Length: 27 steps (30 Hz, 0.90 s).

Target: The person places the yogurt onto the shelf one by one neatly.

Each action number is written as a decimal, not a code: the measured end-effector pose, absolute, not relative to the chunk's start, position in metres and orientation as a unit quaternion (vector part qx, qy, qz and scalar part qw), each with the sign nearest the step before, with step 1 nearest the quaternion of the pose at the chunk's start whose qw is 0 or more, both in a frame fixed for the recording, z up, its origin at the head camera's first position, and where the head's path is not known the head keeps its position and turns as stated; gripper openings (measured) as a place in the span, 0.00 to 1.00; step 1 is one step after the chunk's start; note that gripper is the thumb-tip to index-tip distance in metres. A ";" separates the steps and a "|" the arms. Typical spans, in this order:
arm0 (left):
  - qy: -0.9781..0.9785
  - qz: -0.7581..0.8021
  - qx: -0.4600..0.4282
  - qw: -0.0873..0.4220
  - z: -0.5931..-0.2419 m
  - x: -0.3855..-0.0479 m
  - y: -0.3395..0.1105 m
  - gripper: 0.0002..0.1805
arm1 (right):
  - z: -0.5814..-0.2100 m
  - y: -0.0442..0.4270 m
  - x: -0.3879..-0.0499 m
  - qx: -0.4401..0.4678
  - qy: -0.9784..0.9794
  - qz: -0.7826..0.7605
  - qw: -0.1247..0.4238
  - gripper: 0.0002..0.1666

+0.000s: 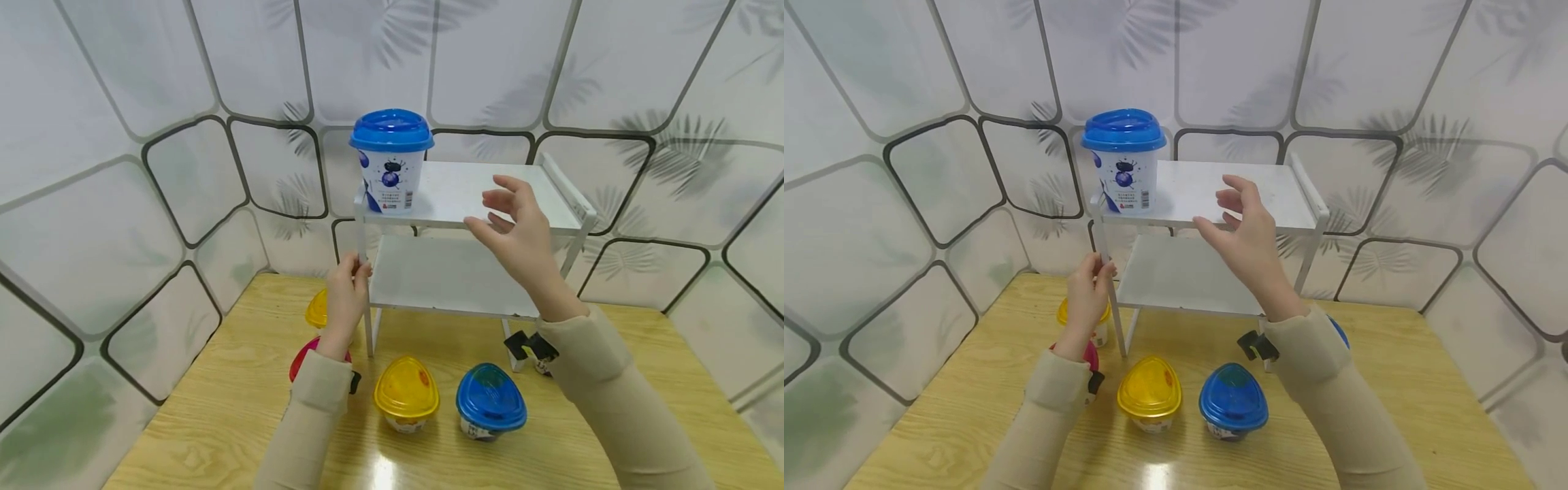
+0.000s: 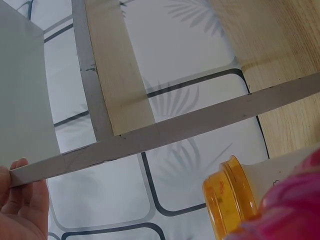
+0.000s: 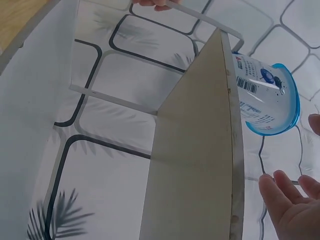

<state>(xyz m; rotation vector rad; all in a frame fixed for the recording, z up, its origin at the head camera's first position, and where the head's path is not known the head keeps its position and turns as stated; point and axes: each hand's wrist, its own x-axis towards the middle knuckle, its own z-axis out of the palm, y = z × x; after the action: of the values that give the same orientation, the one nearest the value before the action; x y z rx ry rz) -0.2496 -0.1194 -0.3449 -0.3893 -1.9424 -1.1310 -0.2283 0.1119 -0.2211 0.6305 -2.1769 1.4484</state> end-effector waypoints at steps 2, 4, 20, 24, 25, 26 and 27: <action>-0.774 -0.452 -0.154 0.416 -0.345 -0.250 -0.119 0.05 | -0.225 0.115 -0.224 0.236 -0.787 0.524 0.226 0.37; -0.776 -0.452 -0.151 0.413 -0.345 -0.250 -0.120 0.05 | -0.228 0.118 -0.221 0.241 -0.785 0.525 0.222 0.37; -0.778 -0.451 -0.145 0.413 -0.347 -0.252 -0.120 0.04 | -0.266 0.133 -0.202 0.251 -0.799 0.501 0.217 0.32; -0.778 -0.453 -0.142 0.411 -0.347 -0.251 -0.120 0.03 | -0.275 0.136 -0.201 0.253 -0.795 0.509 0.213 0.32; -0.779 -0.454 -0.141 0.409 -0.347 -0.251 -0.120 0.03 | -0.277 0.137 -0.200 0.250 -0.796 0.510 0.210 0.32; -0.779 -0.455 -0.140 0.408 -0.347 -0.251 -0.119 0.03 | -0.279 0.138 -0.200 0.246 -0.797 0.512 0.207 0.32; -0.780 -0.455 -0.139 0.406 -0.347 -0.251 -0.119 0.03 | -0.281 0.139 -0.199 0.242 -0.798 0.514 0.203 0.32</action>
<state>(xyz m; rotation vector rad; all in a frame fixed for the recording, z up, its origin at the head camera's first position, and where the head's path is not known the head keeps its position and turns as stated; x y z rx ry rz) -0.2508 -0.1191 -0.3472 -0.3503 -1.9674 -1.1486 -0.1993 0.1390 -0.2811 0.6753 -2.2259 1.4334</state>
